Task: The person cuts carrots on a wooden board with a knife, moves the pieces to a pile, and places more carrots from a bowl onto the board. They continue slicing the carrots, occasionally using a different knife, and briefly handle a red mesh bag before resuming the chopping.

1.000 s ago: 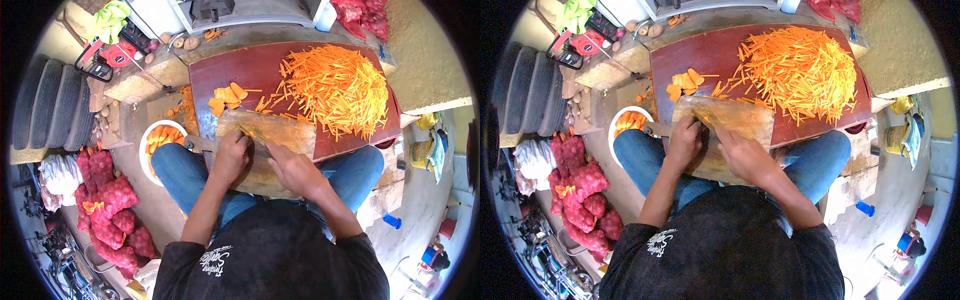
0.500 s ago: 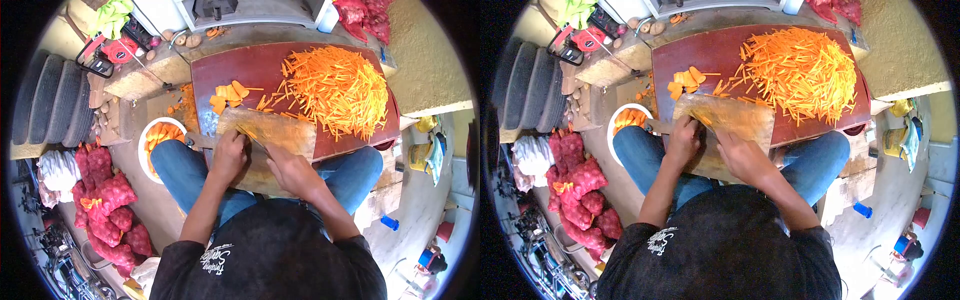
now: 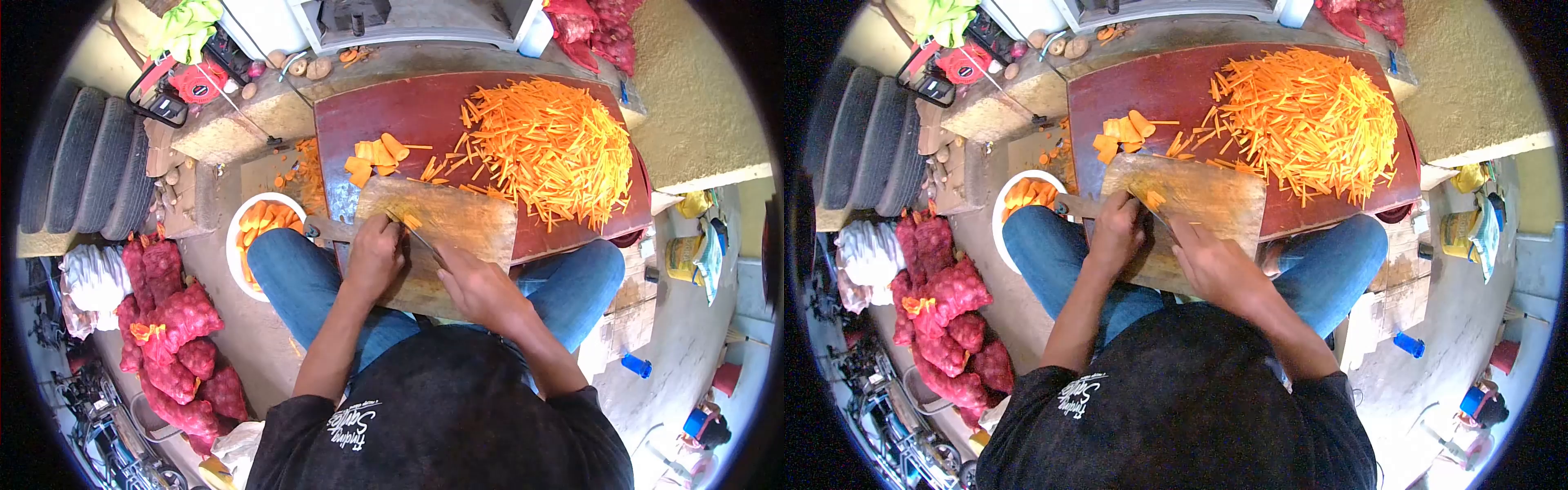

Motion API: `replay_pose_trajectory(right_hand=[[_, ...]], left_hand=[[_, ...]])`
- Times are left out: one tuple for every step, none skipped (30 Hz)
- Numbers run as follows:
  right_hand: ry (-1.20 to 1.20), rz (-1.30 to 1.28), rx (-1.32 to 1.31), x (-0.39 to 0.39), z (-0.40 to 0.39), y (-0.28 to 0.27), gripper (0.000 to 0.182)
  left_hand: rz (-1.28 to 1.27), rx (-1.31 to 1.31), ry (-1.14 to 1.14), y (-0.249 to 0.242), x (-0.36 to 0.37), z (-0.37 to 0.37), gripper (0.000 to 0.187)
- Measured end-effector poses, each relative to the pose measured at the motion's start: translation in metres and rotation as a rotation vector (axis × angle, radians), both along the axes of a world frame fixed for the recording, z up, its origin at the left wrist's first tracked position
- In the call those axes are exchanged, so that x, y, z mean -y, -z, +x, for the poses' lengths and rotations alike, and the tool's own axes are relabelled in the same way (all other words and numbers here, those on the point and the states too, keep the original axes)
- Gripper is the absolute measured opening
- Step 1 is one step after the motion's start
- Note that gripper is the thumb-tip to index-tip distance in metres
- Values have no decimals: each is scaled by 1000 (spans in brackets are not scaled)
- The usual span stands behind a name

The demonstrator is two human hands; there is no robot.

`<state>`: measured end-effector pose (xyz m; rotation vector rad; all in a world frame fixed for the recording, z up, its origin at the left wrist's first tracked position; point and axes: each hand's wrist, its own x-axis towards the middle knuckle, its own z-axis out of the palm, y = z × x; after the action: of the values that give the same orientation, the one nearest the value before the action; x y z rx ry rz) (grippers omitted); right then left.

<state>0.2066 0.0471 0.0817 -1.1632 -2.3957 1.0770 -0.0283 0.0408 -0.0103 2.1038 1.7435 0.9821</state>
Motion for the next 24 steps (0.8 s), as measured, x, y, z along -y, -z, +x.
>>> replay_pose_trajectory(right_hand=[[-4, -6, 10, -1, 0, 3, 45], [-4, -14, 20, 0, 0, 8, 45], [-1, -23, 31, 1, 1, 10, 45], [-2, -28, 53, -2, 3, 10, 44], [-1, -40, 72, -2, 3, 9, 44], [0, -49, 90, -3, 3, 8, 44], [15, -47, 49, -3, 4, 4, 44], [27, -47, 11, -2, 6, -1, 44], [37, -51, -25, 0, 8, -3, 44], [13, 1, -55, 3, 9, -3, 44], [-10, 55, -86, 5, 9, -1, 44], [-30, 111, -117, 7, 10, 0, 45], [-31, 73, -103, 8, 9, 2, 45], [-31, 36, -90, 9, 7, 4, 44], [-32, -2, -77, 8, 6, 6, 44], [-20, -32, -82, 6, 6, 9, 44], [-9, -63, -87, 1, 8, 11, 44], [2, -96, -92, -4, 10, 15, 44], [22, -35, -113, -11, 15, 22, 43], [42, 27, -134, -22, 23, 32, 43], [61, 92, -155, -34, 31, 36, 42], [135, 92, -114, -47, 39, 33, 42], [209, 90, -73, -58, 47, 28, 43], [282, 87, -34, -68, 52, 22, 43]], left_hand=[[3, -4, -4, 1, 0, -1, 15], [-4, -18, -12, 2, 2, -1, 15], [-11, -31, -16, 1, 4, -1, 15], [-13, -42, -23, 1, 3, 0, 15], [-13, -41, -23, 3, 5, 0, 14], [-11, -42, -21, 4, 4, -1, 13], [-4, -43, -21, 5, 2, -2, 12], [-9, -39, -45, 6, 2, -3, 11], [-17, -34, -71, 3, 3, -2, 10], [-27, -28, -97, -1, 5, -2, 10], [-27, -50, -115, -4, 6, -3, 10], [-24, -72, -131, -8, 6, -5, 10], [-19, -95, -145, -10, 5, -7, 10], [-10, -101, -150, -9, 4, -8, 10], [0, -107, -155, -8, 4, -10, 11], [9, -114, -162, -7, 4, -12, 11], [15, -101, -168, -6, 4, -13, 11], [19, -87, -173, -6, 4, -14, 11], [23, -73, -178, -6, 4, -14, 11], [29, -76, -171, -7, 4, -14, 11], [37, -77, -165, -8, 3, -14, 11], [44, -79, -160, -9, 2, -13, 11], [50, -87, -143, -9, 2, -12, 10], [56, -96, -126, -10, 2, -11, 10]])
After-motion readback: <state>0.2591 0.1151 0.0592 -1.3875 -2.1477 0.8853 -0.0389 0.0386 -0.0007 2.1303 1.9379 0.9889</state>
